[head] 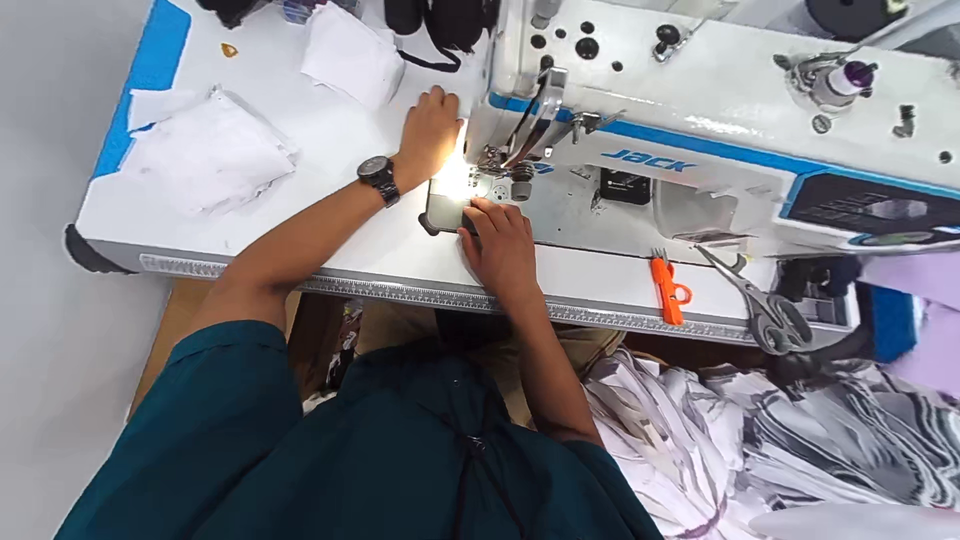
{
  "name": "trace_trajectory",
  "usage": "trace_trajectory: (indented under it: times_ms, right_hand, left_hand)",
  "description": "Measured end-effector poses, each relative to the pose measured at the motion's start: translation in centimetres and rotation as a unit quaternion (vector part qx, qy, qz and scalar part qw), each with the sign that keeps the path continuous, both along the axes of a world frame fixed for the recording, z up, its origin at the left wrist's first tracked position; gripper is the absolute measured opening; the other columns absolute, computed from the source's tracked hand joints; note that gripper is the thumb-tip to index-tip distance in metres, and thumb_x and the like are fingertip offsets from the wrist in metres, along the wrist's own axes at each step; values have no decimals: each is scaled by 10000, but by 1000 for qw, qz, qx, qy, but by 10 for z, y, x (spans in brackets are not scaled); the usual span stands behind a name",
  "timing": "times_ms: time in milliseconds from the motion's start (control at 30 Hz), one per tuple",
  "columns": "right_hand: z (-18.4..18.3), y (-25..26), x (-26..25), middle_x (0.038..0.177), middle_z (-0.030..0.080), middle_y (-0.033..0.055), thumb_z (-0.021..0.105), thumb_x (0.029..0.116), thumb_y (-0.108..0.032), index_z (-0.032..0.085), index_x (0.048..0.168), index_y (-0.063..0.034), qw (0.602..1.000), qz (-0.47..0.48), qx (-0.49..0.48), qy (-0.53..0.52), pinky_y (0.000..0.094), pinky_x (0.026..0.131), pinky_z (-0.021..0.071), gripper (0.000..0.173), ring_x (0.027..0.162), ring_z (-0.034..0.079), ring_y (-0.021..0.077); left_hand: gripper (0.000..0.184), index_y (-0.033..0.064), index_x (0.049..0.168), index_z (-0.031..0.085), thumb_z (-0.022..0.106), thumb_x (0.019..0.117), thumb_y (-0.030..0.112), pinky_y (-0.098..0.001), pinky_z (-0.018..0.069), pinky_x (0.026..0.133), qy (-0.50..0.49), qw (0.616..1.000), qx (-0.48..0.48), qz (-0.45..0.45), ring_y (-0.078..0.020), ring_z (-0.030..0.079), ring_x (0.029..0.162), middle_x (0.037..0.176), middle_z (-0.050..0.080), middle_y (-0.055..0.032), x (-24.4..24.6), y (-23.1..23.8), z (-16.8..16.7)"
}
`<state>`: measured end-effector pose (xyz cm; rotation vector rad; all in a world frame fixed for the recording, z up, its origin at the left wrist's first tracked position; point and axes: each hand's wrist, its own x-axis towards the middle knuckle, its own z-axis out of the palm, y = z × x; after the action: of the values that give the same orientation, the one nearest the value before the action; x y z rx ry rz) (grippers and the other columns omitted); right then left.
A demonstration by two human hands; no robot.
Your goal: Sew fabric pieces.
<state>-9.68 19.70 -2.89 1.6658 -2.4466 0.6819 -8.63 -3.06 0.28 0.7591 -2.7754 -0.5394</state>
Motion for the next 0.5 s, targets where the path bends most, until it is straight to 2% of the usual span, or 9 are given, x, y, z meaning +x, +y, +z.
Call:
trace_trajectory:
  times_ms: [100, 167, 200, 300, 367, 400, 433, 467, 500]
  right_hand:
    - [2, 4, 0, 1296, 694, 90, 538, 1045, -329, 723, 1219, -113, 999, 7, -31, -22, 507, 960, 496, 333, 1196, 630, 326]
    - [3, 9, 0, 1275, 705, 111, 538, 1045, -337, 720, 1224, -95, 999, 11, -40, -34, 503, 950, 499, 352, 1169, 641, 341]
    - [3, 12, 0, 1255, 712, 117, 537, 1044, -336, 721, 1222, -88, 998, 12, -45, -39, 497, 940, 501, 356, 1155, 646, 342]
    - [5, 16, -1, 1236, 718, 111, 528, 1045, -334, 715, 1238, -100, 997, 21, -55, -43, 474, 931, 499, 356, 1145, 648, 325]
    - [4, 16, -1, 1235, 719, 102, 523, 1046, -335, 713, 1246, -110, 997, 29, -56, -44, 467, 926, 494, 356, 1144, 648, 313]
    - [4, 16, -1, 1235, 719, 95, 520, 1046, -336, 711, 1247, -115, 997, 30, -52, -45, 470, 925, 491, 355, 1146, 646, 309]
    - [5, 15, -1, 1236, 718, 90, 518, 1046, -338, 710, 1250, -120, 997, 30, -49, -46, 471, 922, 489, 354, 1147, 645, 306]
    - [5, 14, -2, 1236, 719, 89, 519, 1045, -335, 711, 1247, -119, 997, 31, -48, -46, 475, 916, 491, 352, 1143, 648, 308]
    - [5, 14, -2, 1237, 719, 89, 523, 1044, -332, 712, 1245, -118, 997, 33, -49, -47, 476, 913, 494, 350, 1142, 649, 309]
  left_hand:
    - [352, -14, 1334, 549, 435, 1089, 212, -589, 560, 856, 28, 999, 45, 12, -433, 707, 1017, 1108, 700, -241, 17, 12, 18]
    - [303, -12, 1235, 563, 447, 1096, 231, -541, 573, 806, 97, 992, 66, 38, -374, 724, 901, 957, 710, -195, 42, 2, 24]
    - [315, -28, 1234, 562, 460, 1094, 235, -531, 576, 814, 121, 988, 69, 69, -358, 726, 887, 950, 712, -193, 60, -5, 30]
    - [424, -54, 1360, 493, 460, 1093, 273, -540, 570, 881, 125, 961, 41, 244, -382, 723, 967, 1059, 708, -249, 136, -36, 53]
    - [553, -41, 1480, 406, 486, 1075, 326, -619, 533, 936, 77, 924, -10, 373, -465, 676, 1099, 1223, 654, -314, 188, -59, 60]
    - [613, -52, 1512, 383, 515, 1057, 338, -668, 495, 969, 42, 908, -39, 416, -518, 614, 1190, 1354, 572, -347, 207, -68, 62]
    - [610, -76, 1486, 426, 553, 1032, 312, -702, 446, 1000, 13, 898, -64, 435, -558, 528, 1270, 1449, 472, -368, 220, -77, 64]
    - [548, -104, 1408, 504, 571, 1019, 275, -712, 399, 1023, -6, 899, -84, 429, -576, 460, 1317, 1476, 425, -382, 226, -82, 68]
    - [467, -109, 1338, 565, 564, 1021, 234, -696, 395, 1045, -18, 912, -90, 399, -570, 444, 1334, 1462, 436, -383, 224, -85, 73]
